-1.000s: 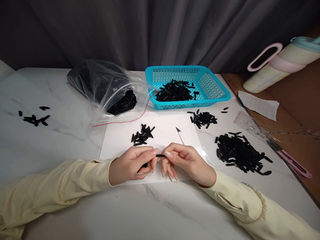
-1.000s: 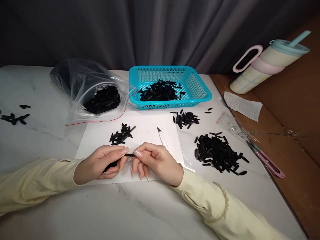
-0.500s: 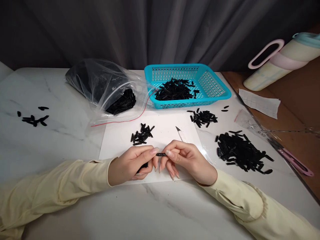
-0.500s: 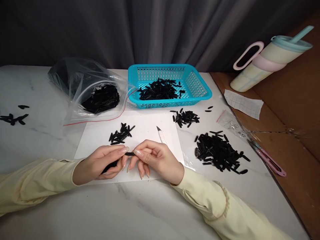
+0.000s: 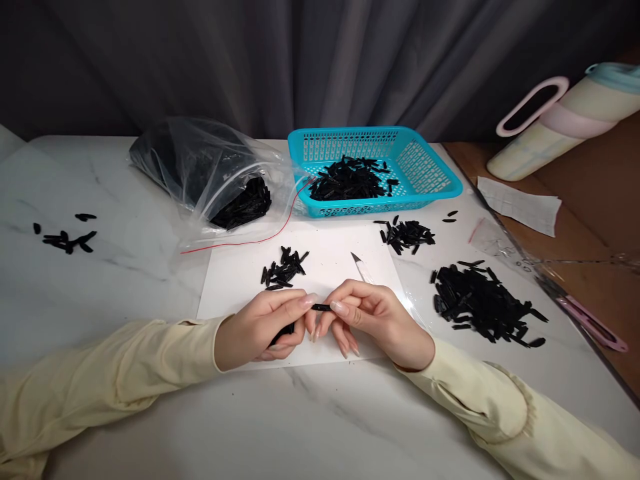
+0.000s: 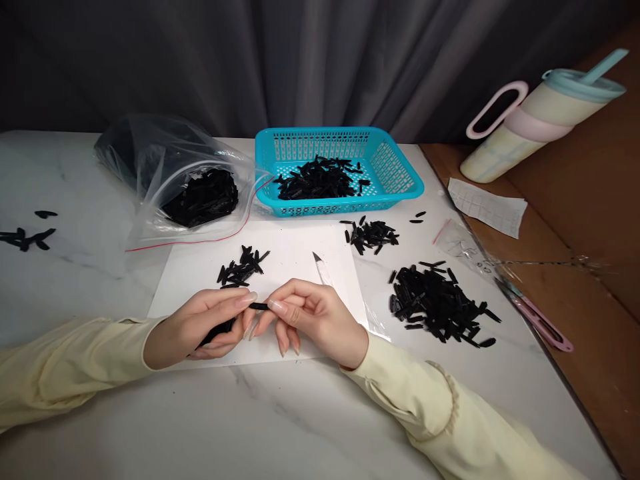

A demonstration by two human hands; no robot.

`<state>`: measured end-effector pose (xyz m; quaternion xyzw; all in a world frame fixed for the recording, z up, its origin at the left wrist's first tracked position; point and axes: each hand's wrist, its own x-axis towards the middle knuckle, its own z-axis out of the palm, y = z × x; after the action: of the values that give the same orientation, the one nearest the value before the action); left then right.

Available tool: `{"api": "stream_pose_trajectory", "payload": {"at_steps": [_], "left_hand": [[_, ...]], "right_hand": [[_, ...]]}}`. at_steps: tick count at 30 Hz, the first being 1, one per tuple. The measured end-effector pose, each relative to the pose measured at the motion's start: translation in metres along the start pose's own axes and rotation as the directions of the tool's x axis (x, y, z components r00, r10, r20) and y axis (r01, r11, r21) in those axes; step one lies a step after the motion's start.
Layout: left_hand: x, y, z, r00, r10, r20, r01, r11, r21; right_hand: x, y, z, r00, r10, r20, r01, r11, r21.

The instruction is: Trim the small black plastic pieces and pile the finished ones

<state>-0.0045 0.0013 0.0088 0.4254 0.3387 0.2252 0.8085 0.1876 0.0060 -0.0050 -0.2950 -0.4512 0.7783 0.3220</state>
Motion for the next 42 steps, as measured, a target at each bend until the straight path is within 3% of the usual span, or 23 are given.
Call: {"api": "stream_pose_trajectory", "payload": {"at_steps": [9,21,27,35,42], "left_hand": [[0.0048,0.0038,-0.0027,0.985,-0.166,0.051,0.171,0.975,-0.142],[0.0011,0.0011,0.0000,0.997,-0.047,-0.061,0.048,0.999,0.019],[0.0007,0.0009,0.0007,0.998,-0.031,-0.057,0.035,0.997,0.071],[-0.0011,0.0011,-0.0014,0.998,-0.046,-0.033,0.047,0.999,0.023],[-0.0019,-0.0014,-0.0015,0.999,-0.030,-0.023,0.031,0.999,0.035]], "right_hand": [[0.0009,0.0000,-0.0001,1.000,0.000,-0.012,0.000,1.000,-0.022],[0.0002,-0.0010,0.0013,0.996,-0.015,-0.089,0.015,1.000,-0.003],[-0.0007,-0.0024,0.0003,0.996,-0.017,-0.084,0.019,0.999,0.028],[0.0013,-0.0052,-0.0013,0.997,0.027,-0.074,-0.019,0.994,0.110],[0.0005,-0.0041,0.0016,0.998,0.058,-0.019,-0.057,0.998,0.025]]}}
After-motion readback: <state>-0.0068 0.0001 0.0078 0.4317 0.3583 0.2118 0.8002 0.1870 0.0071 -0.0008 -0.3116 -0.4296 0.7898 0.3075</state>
